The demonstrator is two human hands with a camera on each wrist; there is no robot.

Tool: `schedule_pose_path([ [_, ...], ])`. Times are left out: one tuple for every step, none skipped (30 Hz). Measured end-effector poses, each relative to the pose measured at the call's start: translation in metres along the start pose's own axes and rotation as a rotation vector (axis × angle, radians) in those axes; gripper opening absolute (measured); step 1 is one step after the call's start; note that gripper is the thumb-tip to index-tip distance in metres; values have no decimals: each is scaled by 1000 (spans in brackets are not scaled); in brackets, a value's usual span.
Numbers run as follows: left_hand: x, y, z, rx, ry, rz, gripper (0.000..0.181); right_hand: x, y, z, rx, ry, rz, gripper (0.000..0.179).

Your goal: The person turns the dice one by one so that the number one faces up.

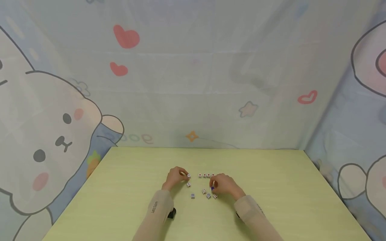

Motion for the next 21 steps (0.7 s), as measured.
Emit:
schedule_pose_path([
  [0, 0, 0, 1, 0, -2, 12, 0, -1, 0, 1, 0, 4, 13],
  [0, 0, 0, 3, 2, -4, 12, -1, -2, -1, 0, 1, 11, 13],
  [1, 0, 0, 3, 2, -4, 12, -1, -2, -1, 2, 1, 12, 13],
  [1, 0, 1, 2, 5, -4, 13, -2, -2, -1, 5, 0, 17, 13],
  [1, -1, 1, 3, 8, -5, 13, -2, -2, -1, 7, 0, 22, 13],
  [2, 0, 2, 4, 10, -7, 13, -2, -3, -1, 8, 0, 27, 12],
  [2, 0, 2, 3, 14, -6, 13, -2, -2, 0, 11, 0, 31, 12],
  [2, 0, 3, 2, 15, -5, 13, -2, -2, 0, 14, -1, 33, 12],
  [2, 0, 3, 1, 18, -5, 13, -2, -2, 0, 16, 0, 33, 12],
  [2, 0, 3, 1, 22, -6, 13, -2, -2, 0, 16, 2, 38, 11],
  [2, 0, 4, 0, 23, -6, 13, -2, -2, 0, 15, 4, 42, 11],
  [2, 0, 4, -1, 24, -4, 13, -2, -2, 0, 14, 6, 47, 11],
  [2, 0, 4, -3, 25, -1, 13, -2, -2, 0, 14, 9, 50, 11],
  [2, 0, 4, -4, 26, 0, 13, -2, -2, 0, 15, 11, 51, 11],
  [2, 0, 4, -4, 28, 3, 13, -2, -2, 0, 15, 15, 49, 11],
  [2, 0, 4, -5, 28, 5, 13, -2, -1, 0, 15, 17, 50, 11],
  [2, 0, 4, -4, 26, 7, 13, -3, -1, 0, 16, 20, 47, 11],
  [2, 0, 3, -3, 23, 7, 13, -3, 0, 0, 18, 20, 45, 11],
  [2, 1, 3, -2, 20, 7, 13, -4, 0, 0, 20, 20, 39, 11],
  [2, 1, 3, 0, 17, 6, 13, -4, 0, 0, 20, 19, 33, 11],
  [2, 1, 2, 1, 14, 6, 13, -4, 1, 0, 19, 20, 28, 11],
])
Point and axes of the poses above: each hand's wrist, its own z-axis away from the middle knuckle, its own y-axis out of the back of the hand, x = y × z, the point moved 7 cm from there along -z, towards the middle knuckle, and after that the axes turned 5 degrees about -x, right-handed, at the moved point
